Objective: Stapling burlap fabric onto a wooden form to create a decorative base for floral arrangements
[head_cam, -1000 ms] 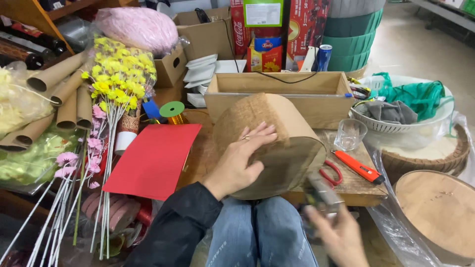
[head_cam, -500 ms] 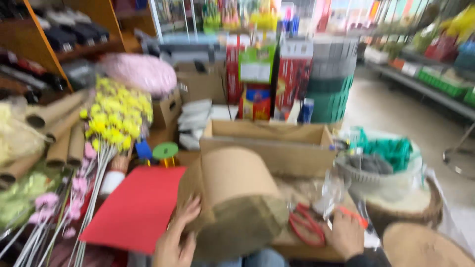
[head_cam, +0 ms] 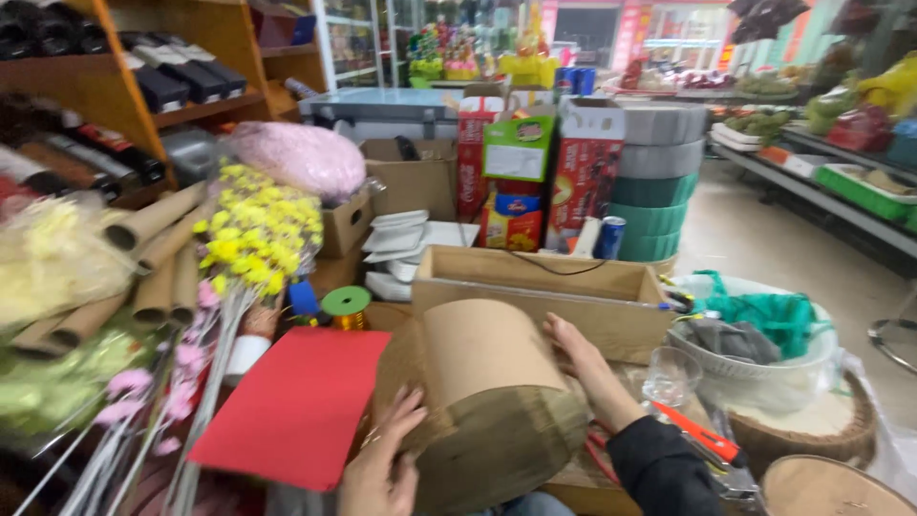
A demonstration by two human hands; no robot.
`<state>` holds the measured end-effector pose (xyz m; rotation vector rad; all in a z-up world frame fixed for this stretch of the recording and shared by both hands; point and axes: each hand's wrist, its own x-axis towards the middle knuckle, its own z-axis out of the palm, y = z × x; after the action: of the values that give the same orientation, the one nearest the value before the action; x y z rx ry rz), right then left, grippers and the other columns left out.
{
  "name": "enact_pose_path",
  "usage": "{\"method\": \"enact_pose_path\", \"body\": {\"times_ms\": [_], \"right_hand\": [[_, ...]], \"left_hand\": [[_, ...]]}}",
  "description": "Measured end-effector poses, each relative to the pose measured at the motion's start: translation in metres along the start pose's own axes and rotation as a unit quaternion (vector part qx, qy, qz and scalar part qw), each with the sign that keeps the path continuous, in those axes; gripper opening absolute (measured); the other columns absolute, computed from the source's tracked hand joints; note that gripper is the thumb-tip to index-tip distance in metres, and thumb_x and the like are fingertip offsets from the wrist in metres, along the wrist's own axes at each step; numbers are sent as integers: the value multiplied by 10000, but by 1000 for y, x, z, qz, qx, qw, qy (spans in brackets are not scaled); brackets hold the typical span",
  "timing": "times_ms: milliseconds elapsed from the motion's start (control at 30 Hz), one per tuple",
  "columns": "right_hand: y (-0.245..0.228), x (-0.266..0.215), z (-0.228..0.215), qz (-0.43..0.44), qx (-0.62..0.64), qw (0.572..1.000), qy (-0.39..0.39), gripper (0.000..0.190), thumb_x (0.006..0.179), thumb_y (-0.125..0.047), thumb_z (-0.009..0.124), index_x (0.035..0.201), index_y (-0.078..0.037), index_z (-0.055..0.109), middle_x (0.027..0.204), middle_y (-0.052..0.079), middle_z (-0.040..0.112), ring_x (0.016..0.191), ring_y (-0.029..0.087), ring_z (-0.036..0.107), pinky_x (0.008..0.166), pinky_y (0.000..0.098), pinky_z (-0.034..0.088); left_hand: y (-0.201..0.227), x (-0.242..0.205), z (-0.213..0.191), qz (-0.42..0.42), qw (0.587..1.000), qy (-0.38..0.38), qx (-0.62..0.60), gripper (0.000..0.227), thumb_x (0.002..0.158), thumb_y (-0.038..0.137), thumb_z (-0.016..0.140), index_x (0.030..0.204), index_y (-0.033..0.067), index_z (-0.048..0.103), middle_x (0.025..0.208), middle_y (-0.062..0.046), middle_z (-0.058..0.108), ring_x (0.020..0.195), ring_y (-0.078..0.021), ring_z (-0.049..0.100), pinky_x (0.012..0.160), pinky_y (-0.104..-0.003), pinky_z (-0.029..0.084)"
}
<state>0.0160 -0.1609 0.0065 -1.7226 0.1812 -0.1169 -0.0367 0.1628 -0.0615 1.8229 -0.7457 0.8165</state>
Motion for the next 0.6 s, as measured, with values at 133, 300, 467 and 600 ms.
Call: {"method": "enact_pose_path", "body": {"times_ms": [133,300,467,600], "right_hand": [[52,8,-10,-108,-150,983,-12,590,983,-448,473,1454,-126,625,1605,38,550,1499,154,457,1283,323,246],[-1,-70,20,3,-93,995,37,468,1029,-212,507,1450,-51,632,1484,83,658,1375,163,533,1151,349,378],[-35,-61,32,39,15,997,73,697,984,-161,442,1663,-141,286,1695,58,376,1431,248,455,1176,439,357],[18,-24,5,25,-28,999,-29,469,1055,-164,489,1474,16,599,1357,169,680,1177,279,592,1051,429,441]], "left_hand": [[10,5,-9,30,999,-41,2,705,748,-123,455,1397,89,634,1535,-150,589,1482,-354,500,1216,-451,407],[13,-1,-1,-12,989,67,128,682,833,-99,544,1453,177,615,1552,-160,540,1454,-409,482,1189,-512,420],[-7,-44,32,-269,940,192,80,881,951,472,655,1621,45,275,1682,-298,203,1568,-447,211,1221,-543,259],[-24,-79,65,-283,952,113,0,891,974,472,674,1638,65,241,1751,-187,143,1615,-353,173,1273,-454,163]]}}
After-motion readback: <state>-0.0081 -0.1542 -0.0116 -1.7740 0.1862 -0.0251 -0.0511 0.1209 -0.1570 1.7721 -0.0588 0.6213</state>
